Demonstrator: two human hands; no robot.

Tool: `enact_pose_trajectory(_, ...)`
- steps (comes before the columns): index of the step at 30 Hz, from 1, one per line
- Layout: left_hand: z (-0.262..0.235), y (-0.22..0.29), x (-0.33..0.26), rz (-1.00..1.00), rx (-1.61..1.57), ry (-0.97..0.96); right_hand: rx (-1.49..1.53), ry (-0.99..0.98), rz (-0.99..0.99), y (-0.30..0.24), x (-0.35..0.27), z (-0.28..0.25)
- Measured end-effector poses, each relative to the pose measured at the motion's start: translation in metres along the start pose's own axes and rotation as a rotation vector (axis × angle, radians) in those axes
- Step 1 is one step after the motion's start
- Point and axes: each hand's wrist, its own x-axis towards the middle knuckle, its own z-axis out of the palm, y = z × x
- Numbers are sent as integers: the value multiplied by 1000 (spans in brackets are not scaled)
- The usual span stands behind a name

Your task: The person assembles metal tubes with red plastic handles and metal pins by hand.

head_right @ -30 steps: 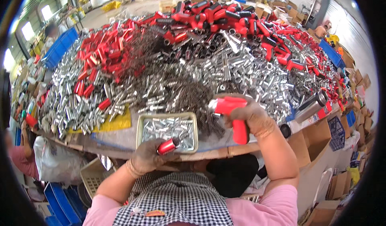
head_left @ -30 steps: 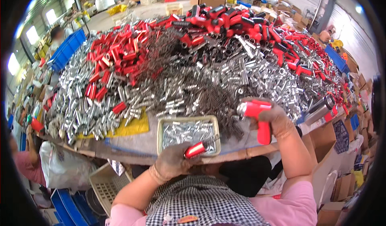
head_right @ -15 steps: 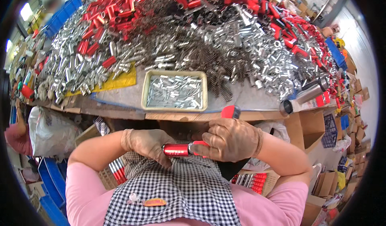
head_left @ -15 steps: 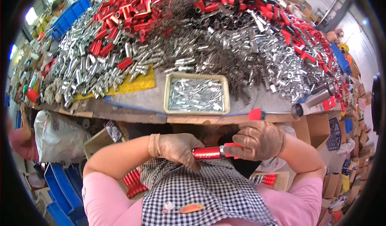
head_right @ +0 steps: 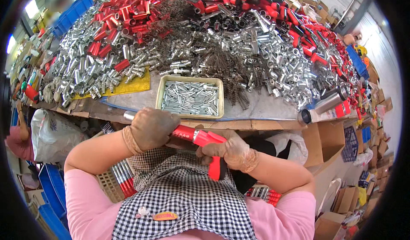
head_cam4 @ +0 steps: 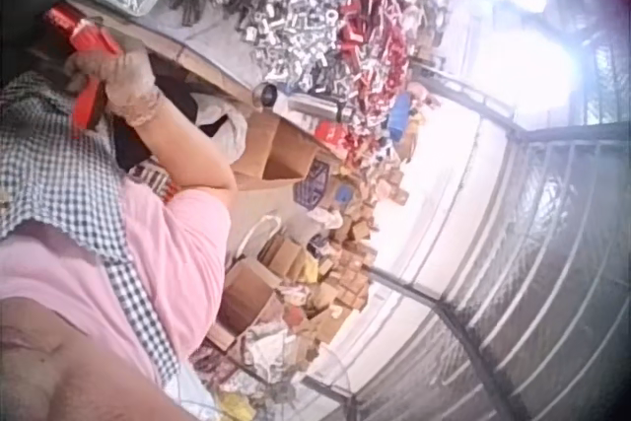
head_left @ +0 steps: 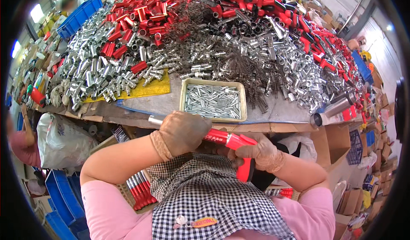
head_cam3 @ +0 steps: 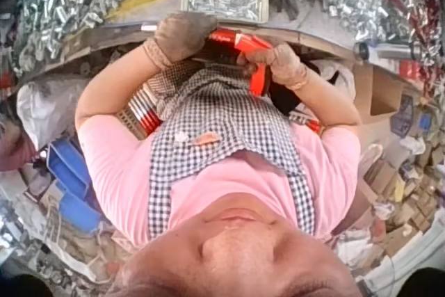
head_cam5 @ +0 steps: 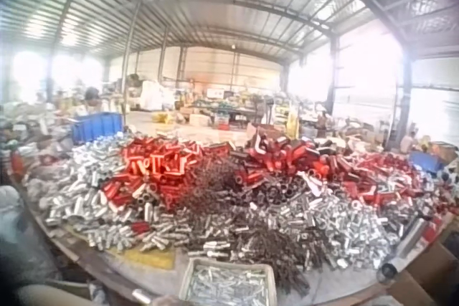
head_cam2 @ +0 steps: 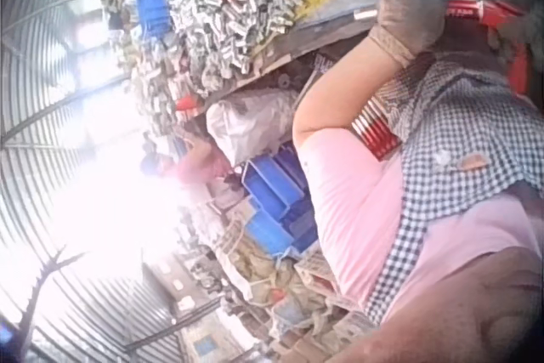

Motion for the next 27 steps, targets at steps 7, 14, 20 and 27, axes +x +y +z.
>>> enact_pose_trajectory(7, -11, 11, 9, 49, -16, -8, -1186, 178, -992, 0, -1, -13)
enact_pose_trajectory(14, 7, 12, 17, 184, -672, -654, -2264, -138, -1095, -28, -25, -6)
enact_pose_trajectory(20, 5, 19, 12, 113, -271, -270, -1553, 47, -904, -1, -14, -19)
enact_pose_trajectory(27, 2, -17, 32, 433, 509, 493, -385, 56, -262, 12, 4, -21)
